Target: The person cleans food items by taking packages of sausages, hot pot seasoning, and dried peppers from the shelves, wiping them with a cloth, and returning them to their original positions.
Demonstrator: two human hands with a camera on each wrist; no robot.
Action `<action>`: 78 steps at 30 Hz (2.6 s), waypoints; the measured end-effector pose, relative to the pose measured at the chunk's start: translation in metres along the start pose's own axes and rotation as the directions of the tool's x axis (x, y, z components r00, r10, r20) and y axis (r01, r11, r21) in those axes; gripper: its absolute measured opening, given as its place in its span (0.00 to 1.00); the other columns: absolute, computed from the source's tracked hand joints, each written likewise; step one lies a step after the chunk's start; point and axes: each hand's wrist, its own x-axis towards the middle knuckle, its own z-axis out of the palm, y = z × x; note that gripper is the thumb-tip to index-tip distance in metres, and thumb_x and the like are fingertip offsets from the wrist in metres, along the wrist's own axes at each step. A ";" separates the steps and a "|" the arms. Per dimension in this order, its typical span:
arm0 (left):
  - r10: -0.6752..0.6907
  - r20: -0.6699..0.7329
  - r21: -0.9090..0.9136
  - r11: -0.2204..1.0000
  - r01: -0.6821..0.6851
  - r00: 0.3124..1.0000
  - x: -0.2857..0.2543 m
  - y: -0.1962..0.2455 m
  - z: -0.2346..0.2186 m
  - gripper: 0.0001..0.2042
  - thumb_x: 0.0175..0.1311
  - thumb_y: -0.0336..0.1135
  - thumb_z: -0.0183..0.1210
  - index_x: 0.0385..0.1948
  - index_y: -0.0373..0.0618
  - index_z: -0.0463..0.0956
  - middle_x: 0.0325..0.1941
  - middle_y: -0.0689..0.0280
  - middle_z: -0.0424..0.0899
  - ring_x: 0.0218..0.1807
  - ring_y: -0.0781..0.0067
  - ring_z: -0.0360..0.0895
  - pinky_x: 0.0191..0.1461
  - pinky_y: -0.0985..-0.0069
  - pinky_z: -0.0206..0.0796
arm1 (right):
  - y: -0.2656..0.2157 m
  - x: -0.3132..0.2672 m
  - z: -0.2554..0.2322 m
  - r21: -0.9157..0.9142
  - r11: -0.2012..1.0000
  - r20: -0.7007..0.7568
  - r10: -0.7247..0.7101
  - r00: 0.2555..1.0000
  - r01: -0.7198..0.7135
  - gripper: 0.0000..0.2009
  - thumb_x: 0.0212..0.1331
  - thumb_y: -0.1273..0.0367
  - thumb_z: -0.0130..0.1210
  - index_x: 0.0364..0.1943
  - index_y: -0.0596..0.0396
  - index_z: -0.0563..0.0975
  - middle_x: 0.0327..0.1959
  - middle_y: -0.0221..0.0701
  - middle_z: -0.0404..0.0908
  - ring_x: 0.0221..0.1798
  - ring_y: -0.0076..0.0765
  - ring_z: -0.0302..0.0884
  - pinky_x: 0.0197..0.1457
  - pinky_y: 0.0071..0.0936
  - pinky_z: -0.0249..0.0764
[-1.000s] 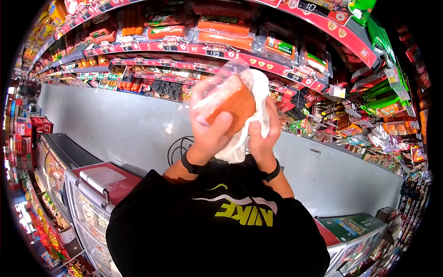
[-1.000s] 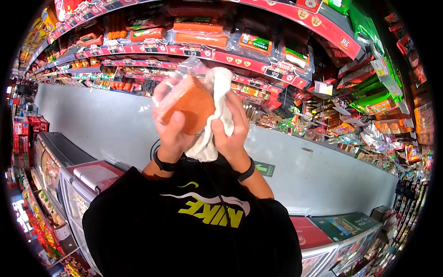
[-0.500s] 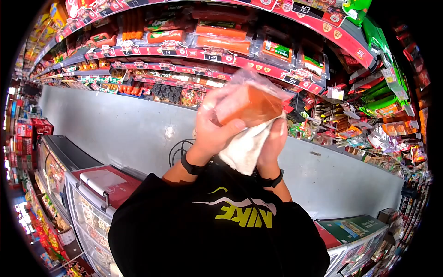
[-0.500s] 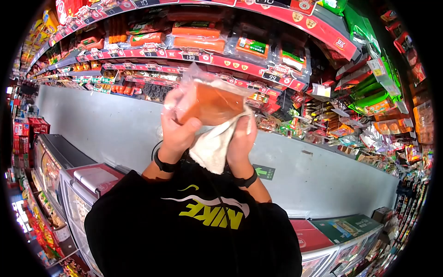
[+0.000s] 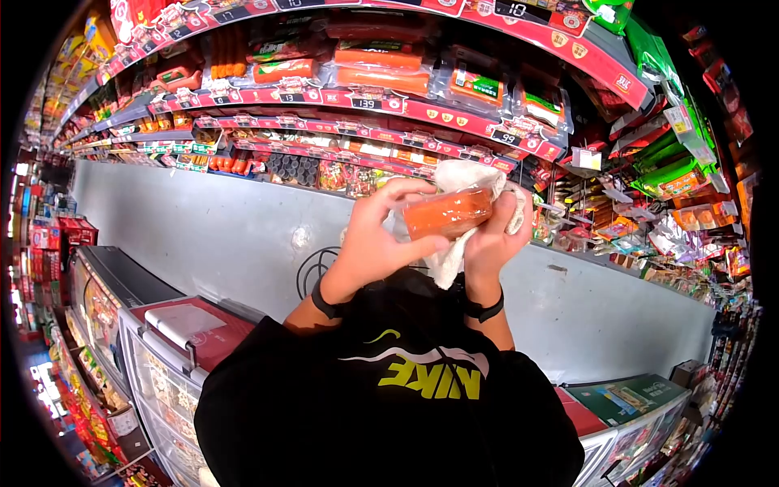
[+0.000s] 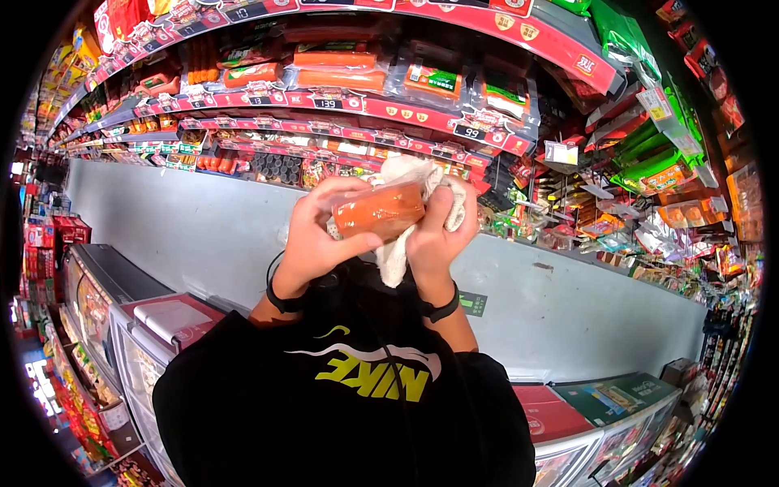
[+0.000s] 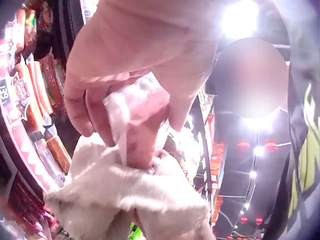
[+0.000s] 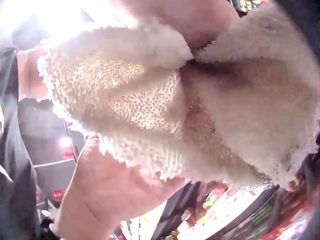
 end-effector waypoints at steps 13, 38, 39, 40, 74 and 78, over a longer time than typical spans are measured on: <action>-0.371 0.018 -0.856 0.474 0.206 0.929 0.015 -0.023 0.018 0.21 0.66 0.32 0.60 0.58 0.35 0.68 0.56 0.58 0.79 0.56 0.66 0.79 0.62 0.66 0.71 | 0.005 -0.018 0.010 0.402 0.896 0.081 0.167 0.983 -0.186 0.33 0.72 0.47 0.38 0.67 0.64 0.61 0.66 0.43 0.68 0.67 0.43 0.68 0.69 0.40 0.65; -0.372 -0.014 -0.819 0.537 0.202 0.928 0.014 -0.033 0.027 0.26 0.75 0.47 0.45 0.68 0.39 0.59 0.67 0.56 0.69 0.68 0.63 0.68 0.71 0.65 0.58 | 0.014 0.008 0.019 -0.315 0.792 0.381 -0.399 0.834 0.523 0.22 0.45 0.82 0.55 0.51 0.65 0.75 0.57 0.50 0.75 0.62 0.57 0.72 0.67 0.46 0.66; -0.308 -0.077 -0.794 0.594 0.128 0.948 0.013 -0.033 0.027 0.28 0.73 0.47 0.48 0.68 0.39 0.57 0.68 0.56 0.67 0.69 0.61 0.66 0.72 0.64 0.57 | 0.014 0.008 0.019 -0.334 0.814 0.336 -0.368 0.867 0.475 0.21 0.49 0.83 0.52 0.51 0.67 0.74 0.58 0.51 0.75 0.63 0.57 0.72 0.67 0.45 0.66; -0.238 -0.137 -0.763 0.644 0.051 0.961 0.014 -0.030 0.026 0.31 0.72 0.48 0.50 0.69 0.39 0.55 0.69 0.56 0.66 0.70 0.60 0.65 0.72 0.63 0.57 | 0.015 0.007 0.019 -0.349 0.835 0.290 -0.336 0.896 0.426 0.20 0.52 0.83 0.49 0.52 0.68 0.73 0.58 0.52 0.74 0.63 0.57 0.72 0.67 0.43 0.66; -0.118 0.090 -0.585 0.797 0.148 0.989 0.005 0.015 0.035 0.35 0.70 0.42 0.55 0.71 0.30 0.50 0.32 0.69 0.78 0.32 0.83 0.74 0.43 0.85 0.65 | -0.011 0.023 -0.007 0.064 0.971 0.219 -0.237 0.946 0.229 0.27 0.68 0.62 0.46 0.65 0.67 0.61 0.66 0.46 0.66 0.68 0.45 0.65 0.71 0.38 0.57; -0.097 -0.019 -0.708 0.704 0.055 0.995 0.007 0.011 0.042 0.33 0.68 0.44 0.56 0.67 0.29 0.55 0.69 0.50 0.66 0.69 0.58 0.67 0.71 0.61 0.58 | -0.009 0.008 -0.023 0.461 0.826 0.344 0.171 0.923 -0.325 0.38 0.61 0.67 0.61 0.70 0.63 0.52 0.66 0.38 0.66 0.66 0.33 0.65 0.70 0.33 0.60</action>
